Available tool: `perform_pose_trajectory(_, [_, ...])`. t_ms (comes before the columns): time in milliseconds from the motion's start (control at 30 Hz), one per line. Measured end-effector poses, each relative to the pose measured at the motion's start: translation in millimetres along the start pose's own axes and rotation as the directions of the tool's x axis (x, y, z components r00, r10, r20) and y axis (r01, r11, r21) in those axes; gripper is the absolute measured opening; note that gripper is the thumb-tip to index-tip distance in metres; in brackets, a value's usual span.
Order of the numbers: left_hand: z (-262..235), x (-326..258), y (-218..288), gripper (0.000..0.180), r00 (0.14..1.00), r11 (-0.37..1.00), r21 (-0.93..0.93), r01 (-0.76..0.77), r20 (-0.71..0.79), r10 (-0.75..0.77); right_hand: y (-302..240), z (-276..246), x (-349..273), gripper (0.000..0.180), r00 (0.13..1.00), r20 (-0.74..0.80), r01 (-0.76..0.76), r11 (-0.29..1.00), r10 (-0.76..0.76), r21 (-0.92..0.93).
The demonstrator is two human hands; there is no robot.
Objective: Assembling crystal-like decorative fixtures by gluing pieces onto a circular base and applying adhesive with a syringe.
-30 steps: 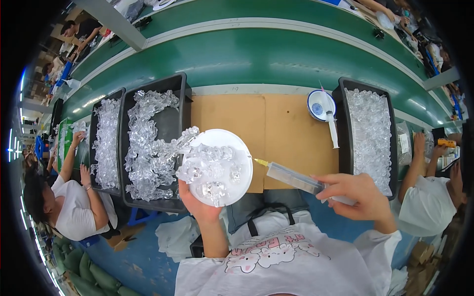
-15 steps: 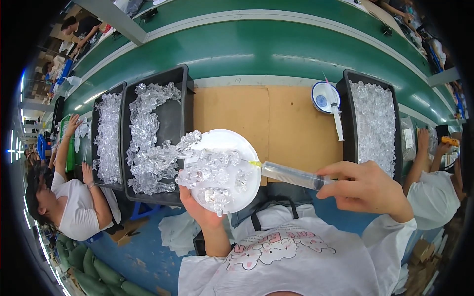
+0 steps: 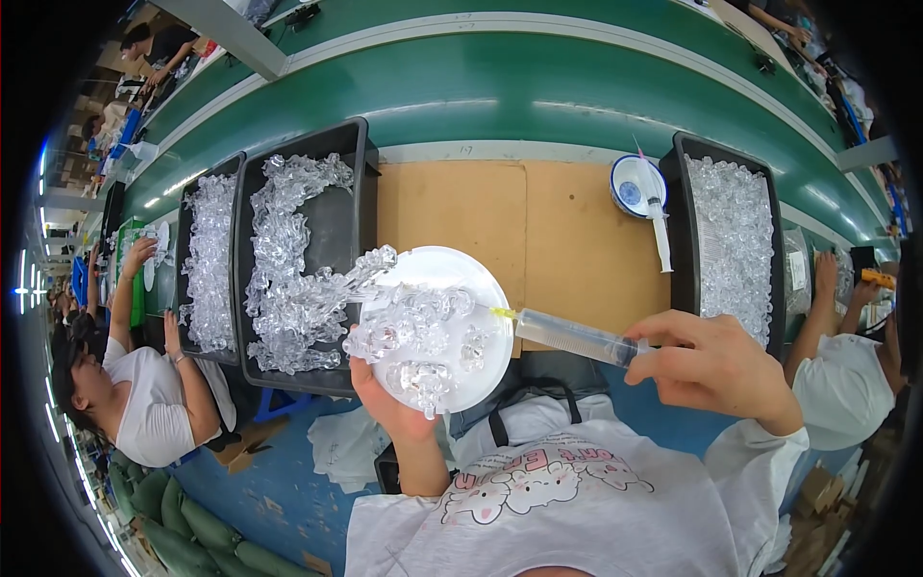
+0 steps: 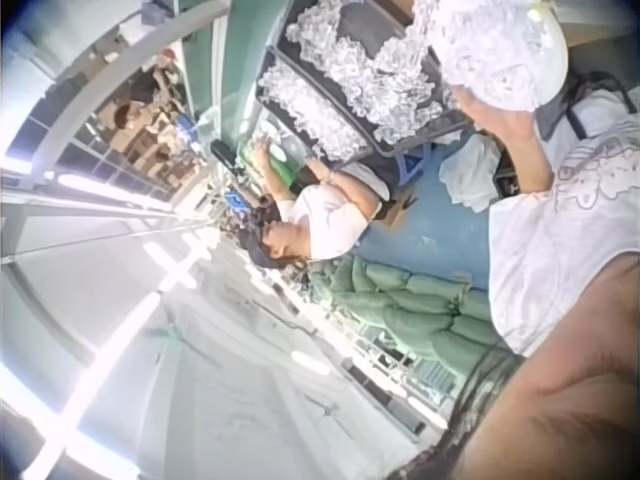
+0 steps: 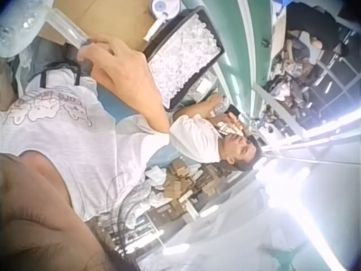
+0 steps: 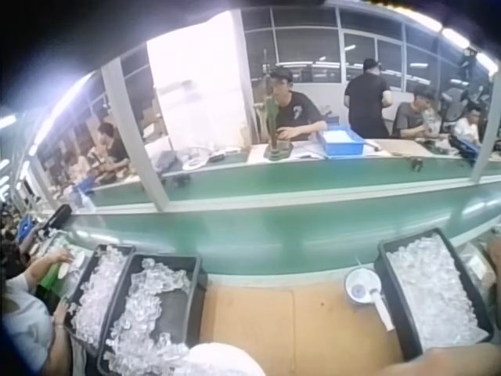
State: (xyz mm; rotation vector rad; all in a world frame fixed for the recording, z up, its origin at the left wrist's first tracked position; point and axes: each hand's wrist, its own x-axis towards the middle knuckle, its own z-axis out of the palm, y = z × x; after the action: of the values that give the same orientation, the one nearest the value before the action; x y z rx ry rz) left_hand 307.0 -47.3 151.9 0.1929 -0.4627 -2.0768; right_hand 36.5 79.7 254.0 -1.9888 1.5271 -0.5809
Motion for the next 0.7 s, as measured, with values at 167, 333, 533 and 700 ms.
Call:
perform_pose_trajectory(167, [0,1,-3,0.037,1.0,1.0,-0.02,0.009,0.019,-0.009,3,1,0,0.029,1.0,-0.004,-0.006,1.0,0.005,-0.024])
perform_pose_trajectory(333, [-9,2,-1,0.044,0.986,0.963,-0.247,0.108,-0.097,-0.135,6,3,0,0.029,0.999,-0.038,-0.011,1.0,0.012,0.026])
perform_pose_trajectory(533, [-16,8,-3,0.047,0.989,0.951,-0.295,0.097,-0.076,-0.125,14,7,-15,0.028,0.998,-0.07,0.001,0.997,0.005,0.074])
perform_pose_trajectory(700, [-19,8,2,0.049,0.992,0.942,-0.326,0.08,-0.066,-0.107,9,9,-15,0.031,1.0,-0.031,0.01,0.99,-0.006,0.144])
